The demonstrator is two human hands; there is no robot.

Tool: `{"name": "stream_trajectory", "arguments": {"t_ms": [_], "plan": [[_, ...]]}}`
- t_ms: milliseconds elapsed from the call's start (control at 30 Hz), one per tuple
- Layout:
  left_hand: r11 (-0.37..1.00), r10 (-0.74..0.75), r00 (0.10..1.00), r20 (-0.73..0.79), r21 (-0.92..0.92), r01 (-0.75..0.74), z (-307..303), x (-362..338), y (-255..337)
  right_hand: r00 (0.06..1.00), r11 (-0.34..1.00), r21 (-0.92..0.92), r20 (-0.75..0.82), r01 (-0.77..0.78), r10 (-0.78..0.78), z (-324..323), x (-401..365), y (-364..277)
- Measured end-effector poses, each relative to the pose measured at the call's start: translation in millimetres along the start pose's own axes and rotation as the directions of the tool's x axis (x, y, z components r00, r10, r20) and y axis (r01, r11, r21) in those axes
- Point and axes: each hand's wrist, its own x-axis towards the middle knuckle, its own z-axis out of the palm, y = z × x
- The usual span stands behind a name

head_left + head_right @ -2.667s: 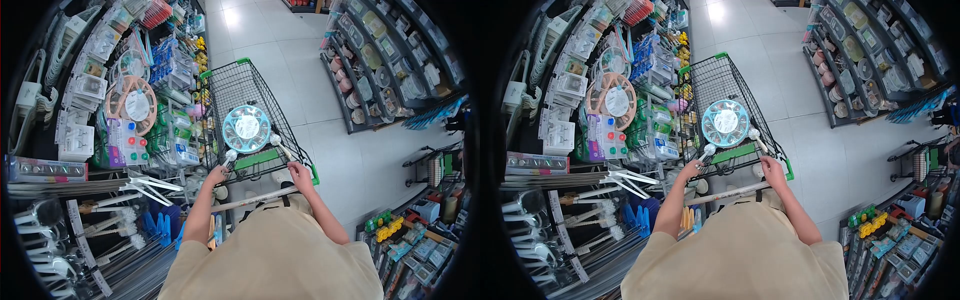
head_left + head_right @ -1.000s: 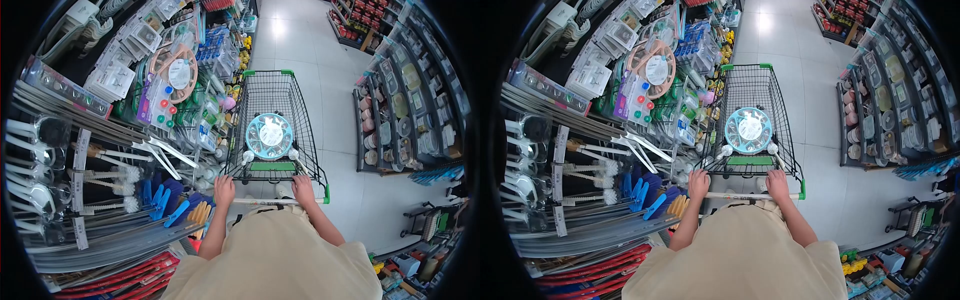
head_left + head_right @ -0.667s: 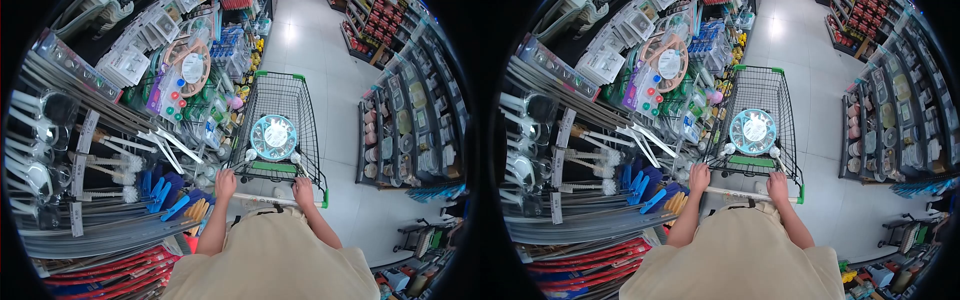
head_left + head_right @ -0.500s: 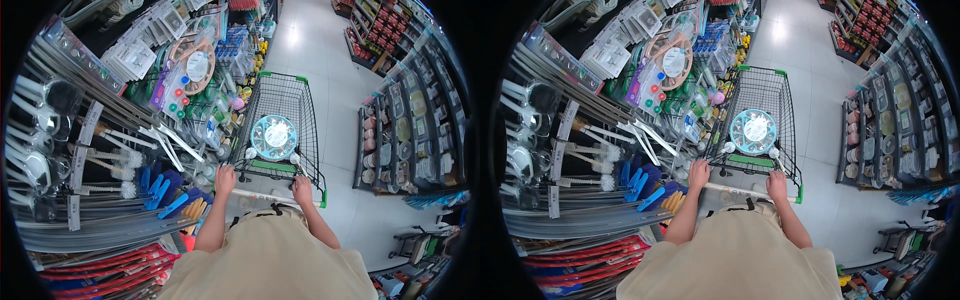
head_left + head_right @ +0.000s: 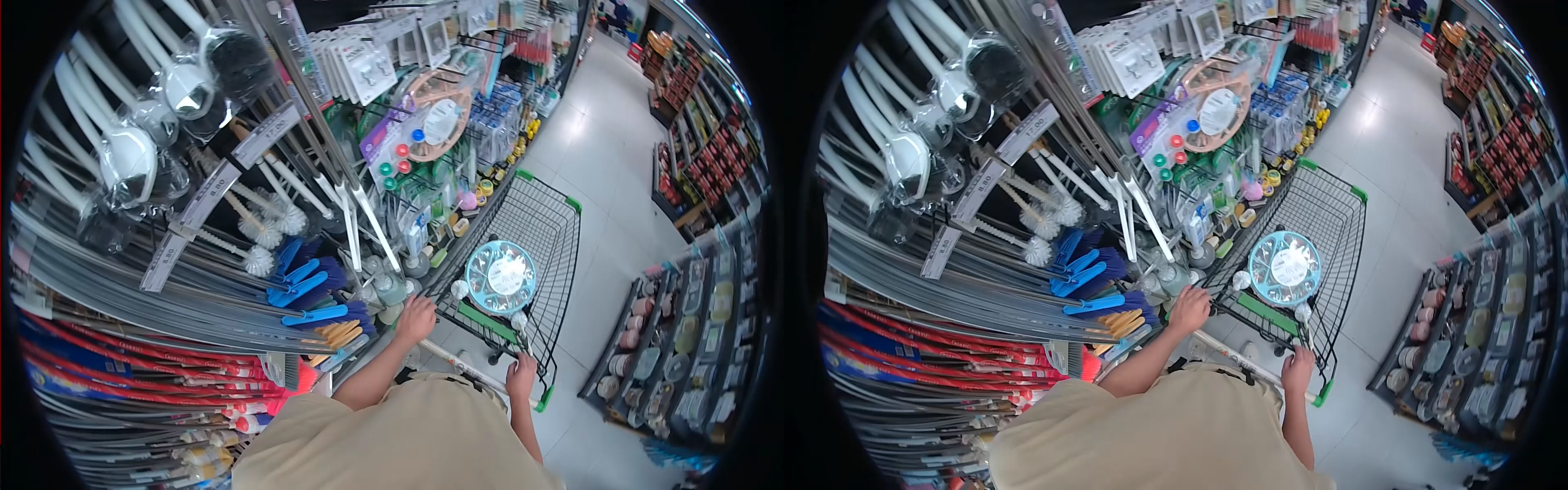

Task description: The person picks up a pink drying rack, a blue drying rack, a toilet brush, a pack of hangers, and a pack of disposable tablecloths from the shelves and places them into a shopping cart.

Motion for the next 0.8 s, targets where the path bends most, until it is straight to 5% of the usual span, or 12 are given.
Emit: {"name": "stream_trajectory", "arguments": {"t_ms": [800], "plan": [[0.999, 0.044, 0.998, -0.035, 0.002, -0.044, 9, 65, 2, 0.999, 0.999, -0.026, -0.024, -0.048, 0.047, -2, 51, 2]]}}
